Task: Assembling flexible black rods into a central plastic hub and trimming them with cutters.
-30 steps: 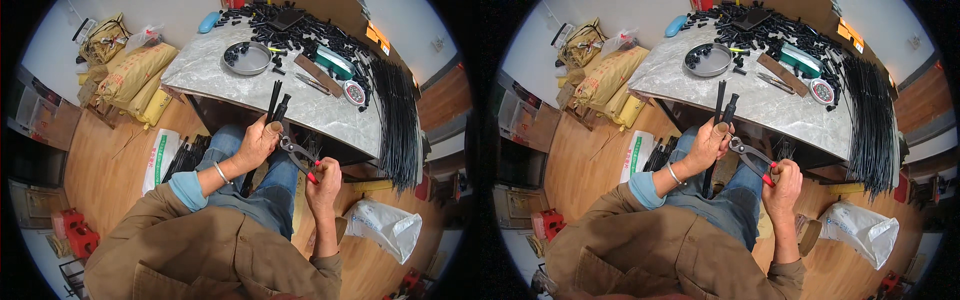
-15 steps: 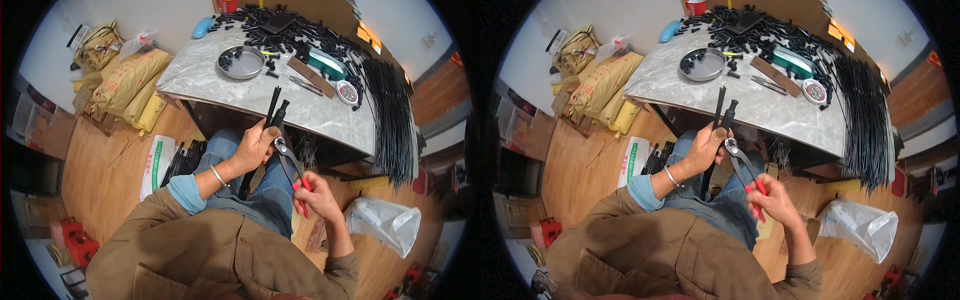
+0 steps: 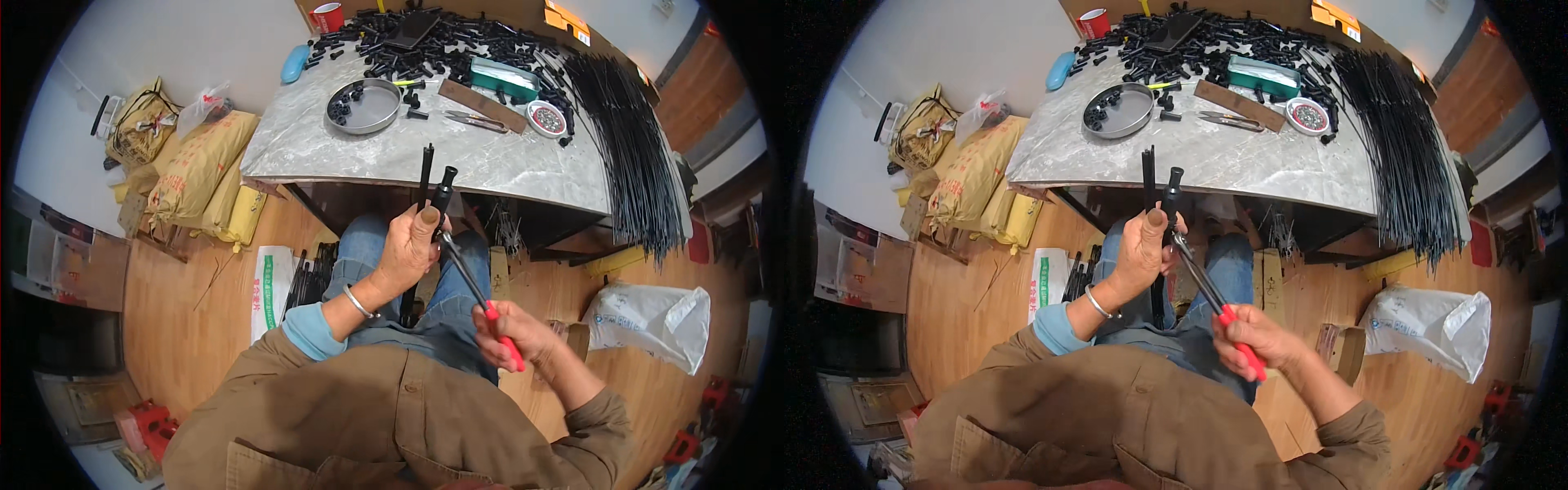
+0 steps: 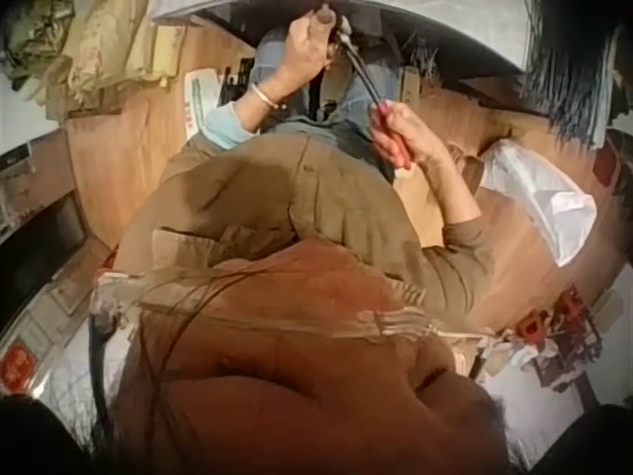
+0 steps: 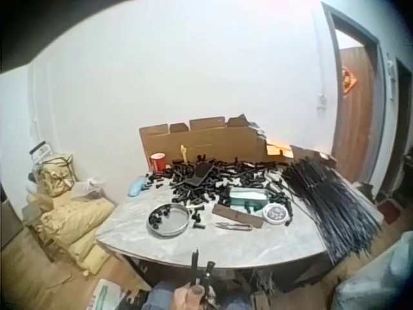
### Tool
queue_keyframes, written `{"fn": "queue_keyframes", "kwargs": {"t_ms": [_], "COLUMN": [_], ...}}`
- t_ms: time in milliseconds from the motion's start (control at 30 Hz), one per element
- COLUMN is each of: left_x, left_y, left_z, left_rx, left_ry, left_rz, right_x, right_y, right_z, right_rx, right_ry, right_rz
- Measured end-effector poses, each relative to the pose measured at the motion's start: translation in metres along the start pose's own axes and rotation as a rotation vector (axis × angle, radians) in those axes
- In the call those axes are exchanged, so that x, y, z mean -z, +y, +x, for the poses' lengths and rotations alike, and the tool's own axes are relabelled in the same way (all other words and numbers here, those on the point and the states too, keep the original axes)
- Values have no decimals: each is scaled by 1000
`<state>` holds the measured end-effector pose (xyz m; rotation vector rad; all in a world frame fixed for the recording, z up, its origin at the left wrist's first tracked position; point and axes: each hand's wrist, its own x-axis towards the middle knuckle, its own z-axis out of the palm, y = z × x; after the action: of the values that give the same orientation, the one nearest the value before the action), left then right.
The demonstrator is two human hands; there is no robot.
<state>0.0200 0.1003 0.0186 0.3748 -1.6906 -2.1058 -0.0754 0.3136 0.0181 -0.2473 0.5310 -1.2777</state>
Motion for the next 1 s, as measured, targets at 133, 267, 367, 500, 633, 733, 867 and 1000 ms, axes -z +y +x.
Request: {"fn": "queue_keyframes", "kwargs": {"t_ms": [133,267,367,500,633,733,867,1000], "left_x": [-4,-5,-6,-4,0,2,-2,1], "left_y": [1,2,7,2,4,5,10,8], "left_z": [-3,-8,-10,-11,-13,-13,-15,-16], "left_rx": [-62,-70,-52,-67,-83,-69,-130,-54], "left_ry": [74,41,24,20,53,37,-7,-66], "left_rz": [47,42,54,14,46,54,99,2], "right_x": [-33,-25,-17,-18,-28,-42,-27,-30], "right_y": [-41,-27,-3,-25,-32,-5,35,-8], "right_z": [-2,-11,-11,-5,2,7,16,1], "right_rx": [-139,306,-30,-157,336,-61,-133,-147], "right_ry": [304,482,289,191,489,467,5,260], "right_rz": [-1279,-1140,-271,-693,-1630,-739,285,-397]}}
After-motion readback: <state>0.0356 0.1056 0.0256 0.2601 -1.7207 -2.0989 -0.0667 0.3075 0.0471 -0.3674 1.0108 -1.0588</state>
